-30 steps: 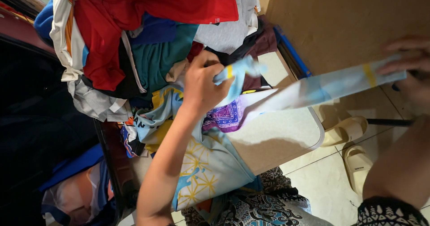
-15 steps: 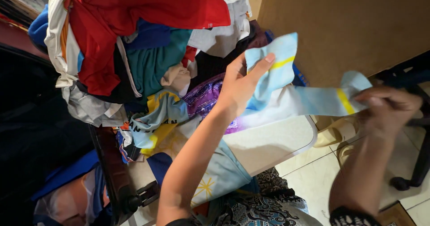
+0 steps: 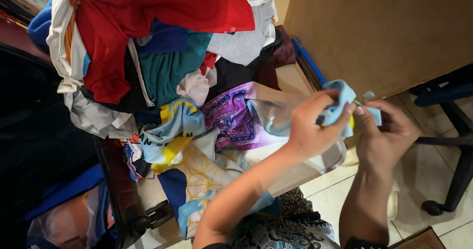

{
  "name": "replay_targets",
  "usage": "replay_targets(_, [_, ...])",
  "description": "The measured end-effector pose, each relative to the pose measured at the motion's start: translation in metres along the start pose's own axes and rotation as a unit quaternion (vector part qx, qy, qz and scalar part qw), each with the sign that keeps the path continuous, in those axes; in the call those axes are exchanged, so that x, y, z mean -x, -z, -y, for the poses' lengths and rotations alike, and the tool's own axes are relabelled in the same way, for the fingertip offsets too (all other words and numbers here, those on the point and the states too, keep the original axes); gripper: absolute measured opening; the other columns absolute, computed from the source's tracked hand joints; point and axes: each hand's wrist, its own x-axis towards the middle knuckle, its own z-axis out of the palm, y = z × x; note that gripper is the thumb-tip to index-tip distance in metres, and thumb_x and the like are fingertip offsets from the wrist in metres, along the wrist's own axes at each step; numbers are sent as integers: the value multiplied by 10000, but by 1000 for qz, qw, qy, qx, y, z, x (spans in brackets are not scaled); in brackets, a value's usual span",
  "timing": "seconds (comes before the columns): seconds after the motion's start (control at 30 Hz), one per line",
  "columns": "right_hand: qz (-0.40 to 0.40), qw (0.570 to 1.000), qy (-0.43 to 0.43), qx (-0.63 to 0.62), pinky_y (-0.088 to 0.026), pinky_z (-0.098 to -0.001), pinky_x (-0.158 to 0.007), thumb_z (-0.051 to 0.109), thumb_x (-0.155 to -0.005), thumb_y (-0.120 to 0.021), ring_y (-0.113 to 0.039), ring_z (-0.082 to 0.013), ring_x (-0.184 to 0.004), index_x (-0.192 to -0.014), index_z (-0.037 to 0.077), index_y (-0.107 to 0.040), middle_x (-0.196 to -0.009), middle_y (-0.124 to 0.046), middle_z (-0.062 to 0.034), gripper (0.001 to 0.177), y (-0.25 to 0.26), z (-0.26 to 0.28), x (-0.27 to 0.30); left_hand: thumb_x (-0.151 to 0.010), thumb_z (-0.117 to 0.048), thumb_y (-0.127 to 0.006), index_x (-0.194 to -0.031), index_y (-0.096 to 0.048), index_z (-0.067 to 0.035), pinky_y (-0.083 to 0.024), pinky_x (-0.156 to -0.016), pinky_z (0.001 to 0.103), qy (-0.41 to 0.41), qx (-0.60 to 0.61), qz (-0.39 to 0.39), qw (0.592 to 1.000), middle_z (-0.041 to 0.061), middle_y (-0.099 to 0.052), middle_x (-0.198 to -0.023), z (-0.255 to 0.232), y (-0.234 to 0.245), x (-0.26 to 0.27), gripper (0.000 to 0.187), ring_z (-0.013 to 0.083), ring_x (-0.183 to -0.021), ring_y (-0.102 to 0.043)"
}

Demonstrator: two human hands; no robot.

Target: The person folds a blue and white jersey and a red shirt by hand on a table and places them into a black suitcase.

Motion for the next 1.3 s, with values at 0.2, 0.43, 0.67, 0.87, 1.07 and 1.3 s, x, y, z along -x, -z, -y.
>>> replay_targets(0.2, [8,998,58,12,-553,-208,-923,13,-1003,-778,-711,-121,-1054,-1579,-11,-458,-1205,-734,-127,660,-25,25,6,-926,-130,-741,-990,-694,-30,-555,-922,301,-68,22,123,990,130,-698,-1148,-6,25,0,128,202,-982,-699])
replay_targets(0.43, [24,999,14,-28,-553,-219,-987,-14,-1024,-783,-718,-126,-1076,-1559,-54,-459,-1217,-744,-153,627,-28,13,18,-930,-221,-781,-1451,-574,-96,-580,-811,242,137,118,170,969,24,-704,-932,19,28,-10,574,80,-859,-687])
replay_targets(0.67, [0,999,22,-37,-519,-204,-936,-26,-1073,-759,-660,-82,-959,-1384,-76,-652,-1108,-723,-92,333,-23,-3,28,-902,-127,-840,-1107,-740,-15,-536,-734,244,71,117,125,983,25,-641,-1030,49,29,-12,255,80,-784,-667])
replay_targets(0.87, [24,998,-11,-58,-543,-236,-972,-23,-1043,-739,-702,-129,-1010,-1292,-68,-663,-1142,-737,-134,264,-7,-15,25,-933,-23,-817,-1117,-709,0,-569,-888,261,111,246,257,928,31,-714,-1022,57,51,-31,214,97,-941,-696])
replay_targets(1.07, [69,988,-12,-139,-536,-255,-1004,-37,-1026,-755,-700,-152,-1026,-1209,-60,-666,-1132,-725,-141,206,3,-34,26,-956,-43,-783,-1445,-599,-37,-530,-969,269,178,315,427,829,1,-693,-1105,68,63,-44,522,66,-1033,-628])
replay_targets(1.3, [95,978,-8,-183,-542,-270,-998,-21,-1028,-788,-696,-172,-1015,-1224,-81,-681,-1128,-721,-158,231,-12,7,5,-886,-118,-847,-1174,-731,-16,-552,-898,299,113,182,425,879,35,-747,-1053,68,63,-64,327,109,-1000,-672])
